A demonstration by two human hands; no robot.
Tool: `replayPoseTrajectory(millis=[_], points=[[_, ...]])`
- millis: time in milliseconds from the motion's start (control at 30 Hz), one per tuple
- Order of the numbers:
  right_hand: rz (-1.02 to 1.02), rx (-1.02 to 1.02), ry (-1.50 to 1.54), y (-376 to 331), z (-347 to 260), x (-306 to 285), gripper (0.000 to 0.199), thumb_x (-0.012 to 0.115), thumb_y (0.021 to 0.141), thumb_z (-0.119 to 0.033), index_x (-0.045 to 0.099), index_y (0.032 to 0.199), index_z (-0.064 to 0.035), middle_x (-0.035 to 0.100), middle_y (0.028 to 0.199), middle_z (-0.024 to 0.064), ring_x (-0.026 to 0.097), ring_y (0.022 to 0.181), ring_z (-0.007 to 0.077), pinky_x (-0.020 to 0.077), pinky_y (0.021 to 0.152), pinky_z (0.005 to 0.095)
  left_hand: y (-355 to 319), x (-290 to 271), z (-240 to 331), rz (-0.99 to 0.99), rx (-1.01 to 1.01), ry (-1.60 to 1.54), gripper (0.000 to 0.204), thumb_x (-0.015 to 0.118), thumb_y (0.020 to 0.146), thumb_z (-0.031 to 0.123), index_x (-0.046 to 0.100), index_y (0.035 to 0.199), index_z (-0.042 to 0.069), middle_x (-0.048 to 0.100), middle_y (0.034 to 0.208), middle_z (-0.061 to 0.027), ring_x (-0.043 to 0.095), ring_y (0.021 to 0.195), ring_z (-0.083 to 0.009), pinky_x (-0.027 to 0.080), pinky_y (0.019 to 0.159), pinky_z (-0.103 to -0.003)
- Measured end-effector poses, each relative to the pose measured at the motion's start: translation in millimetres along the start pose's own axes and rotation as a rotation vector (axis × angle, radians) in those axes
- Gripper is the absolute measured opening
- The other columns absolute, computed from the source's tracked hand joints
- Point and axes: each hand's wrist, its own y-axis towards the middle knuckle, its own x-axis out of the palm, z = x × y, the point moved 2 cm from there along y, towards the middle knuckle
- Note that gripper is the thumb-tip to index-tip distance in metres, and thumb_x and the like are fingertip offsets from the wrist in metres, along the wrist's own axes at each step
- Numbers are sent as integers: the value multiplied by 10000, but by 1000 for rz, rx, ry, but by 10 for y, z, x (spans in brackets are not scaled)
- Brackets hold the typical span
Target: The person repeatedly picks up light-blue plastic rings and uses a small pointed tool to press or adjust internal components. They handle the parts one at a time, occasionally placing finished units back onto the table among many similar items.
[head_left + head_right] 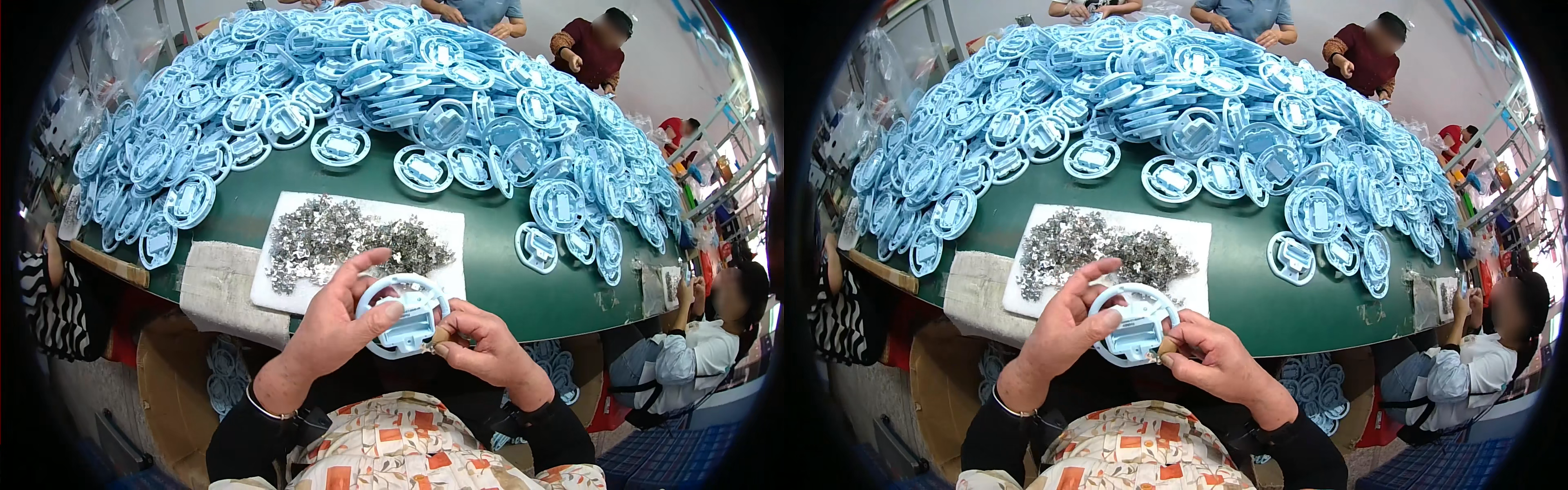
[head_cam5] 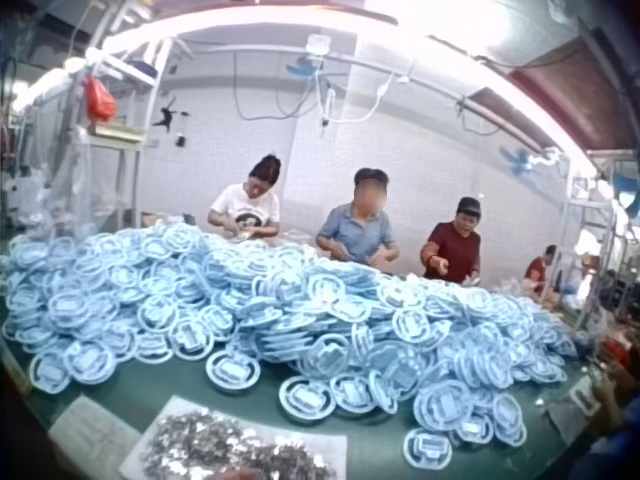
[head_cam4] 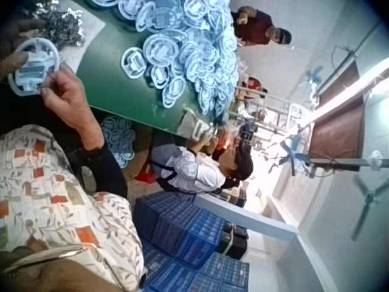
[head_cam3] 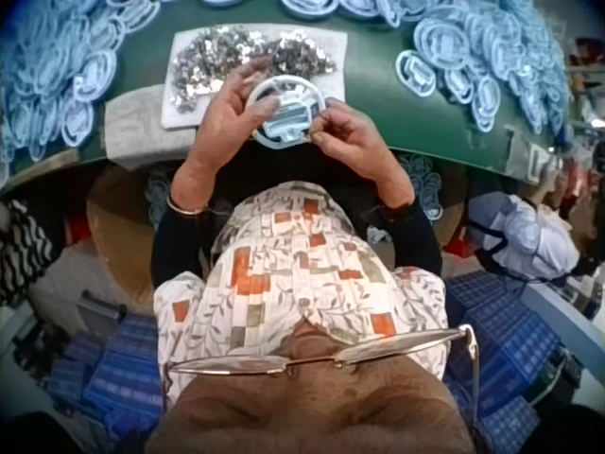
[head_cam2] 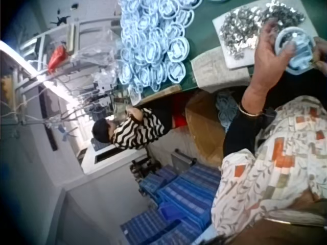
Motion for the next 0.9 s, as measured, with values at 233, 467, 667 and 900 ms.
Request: replayPoseTrajectory(millis=[233, 467, 667, 900], points=[[257, -97, -153, 54, -101, -56, 84, 676, 851, -14, 656, 927, 16, 639, 1289, 151, 639, 823, 125, 527, 730, 263, 69, -162, -227, -2, -130, 266, 523, 745, 928, 200, 514, 1346, -14, 671, 1046, -70, 621, 930, -89, 530, 791, -251], [321, -285, -413, 283, 75, 81, 116, 718, 836, -17, 637, 918, -6, 703, 1119, 141, 717, 739, 199, 579, 657, 315, 63, -145, -405, 126, -132, 288, 472, 695, 964, 129, 481, 1352, -32, 649, 1090, -72, 611, 960, -81, 526, 835, -236], [297, -300, -542, 364, 119, 99, 150, 737, 804, -30, 637, 915, -36, 708, 1031, 98, 707, 752, 246, 565, 640, 337, 64, -184, -454, 128, -143, 322, 460, 683, 968, 123, 485, 1342, -57, 665, 1138, -102, 632, 1012, -100, 537, 857, -245], [241, -315, -788, 405, -38, 100, 163, 746, 806, -81, 631, 919, -54, 674, 906, 93, 679, 751, 291, 546, 635, 379, 81, -66, -347, 205, -142, 403, 404, 706, 945, 117, 536, 1263, -66, 677, 995, -71, 618, 865, -77, 542, 759, -242]])
